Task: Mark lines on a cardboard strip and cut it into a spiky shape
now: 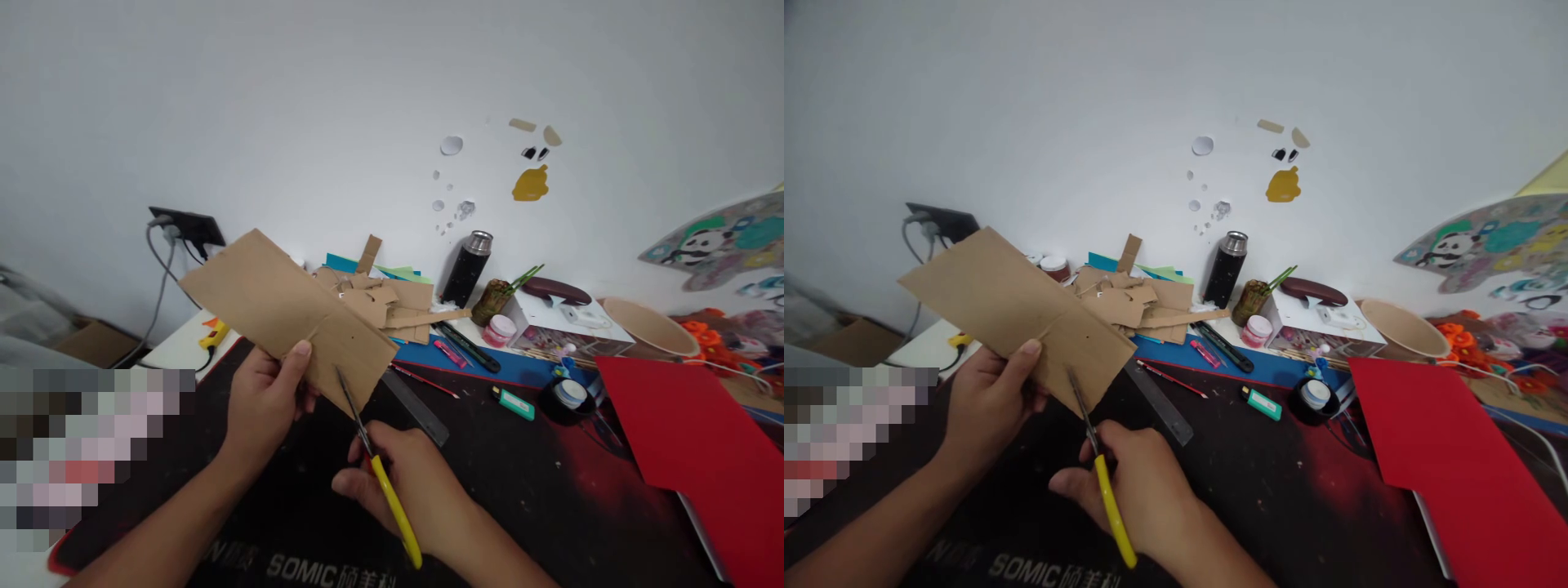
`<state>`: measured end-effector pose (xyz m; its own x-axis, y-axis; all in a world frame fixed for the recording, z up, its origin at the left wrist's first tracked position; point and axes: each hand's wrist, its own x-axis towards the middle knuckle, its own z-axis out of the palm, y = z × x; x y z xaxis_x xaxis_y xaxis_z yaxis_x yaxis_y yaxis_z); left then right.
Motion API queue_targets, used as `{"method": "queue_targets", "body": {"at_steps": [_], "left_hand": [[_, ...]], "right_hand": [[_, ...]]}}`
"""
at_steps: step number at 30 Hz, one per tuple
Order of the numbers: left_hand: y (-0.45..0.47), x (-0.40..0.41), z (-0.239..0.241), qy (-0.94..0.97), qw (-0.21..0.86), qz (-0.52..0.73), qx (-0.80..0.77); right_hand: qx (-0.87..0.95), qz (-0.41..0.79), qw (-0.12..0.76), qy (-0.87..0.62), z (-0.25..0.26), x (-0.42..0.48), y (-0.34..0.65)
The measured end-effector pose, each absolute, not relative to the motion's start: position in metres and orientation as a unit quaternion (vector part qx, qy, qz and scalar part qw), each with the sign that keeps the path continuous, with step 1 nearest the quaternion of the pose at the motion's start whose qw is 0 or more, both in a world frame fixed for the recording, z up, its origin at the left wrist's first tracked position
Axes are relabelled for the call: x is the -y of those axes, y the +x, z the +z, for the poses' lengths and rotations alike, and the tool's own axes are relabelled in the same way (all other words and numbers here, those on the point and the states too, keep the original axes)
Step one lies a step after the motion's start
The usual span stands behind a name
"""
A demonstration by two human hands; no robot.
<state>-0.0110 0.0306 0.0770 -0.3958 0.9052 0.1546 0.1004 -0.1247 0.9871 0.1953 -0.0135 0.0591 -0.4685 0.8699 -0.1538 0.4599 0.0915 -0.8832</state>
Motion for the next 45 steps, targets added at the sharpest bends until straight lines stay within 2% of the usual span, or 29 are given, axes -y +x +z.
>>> {"method": "queue_targets", "body": {"at_steps": [6,18,25,45], "left_hand": [[-0.011,-0.028,0.081,0.449,0.314,0.607,-0.576],[-0.009,-0.023,0.088,0.467,0.286,0.596,-0.587],[-0.009,-0.025,0.085,0.450,0.328,0.604,-0.570],[-0.007,-0.029,0.079,0.452,0.324,0.596,-0.579]], "right_hand": [[0.652,0.575,0.187,-0.456,0.070,0.013,0.199],[0.714,0.461,0.231,-0.473,0.059,0.017,0.191],[0.718,0.459,0.225,-0.473,0.060,0.016,0.191],[0.725,0.409,0.243,-0.498,0.047,0.015,0.188]]}}
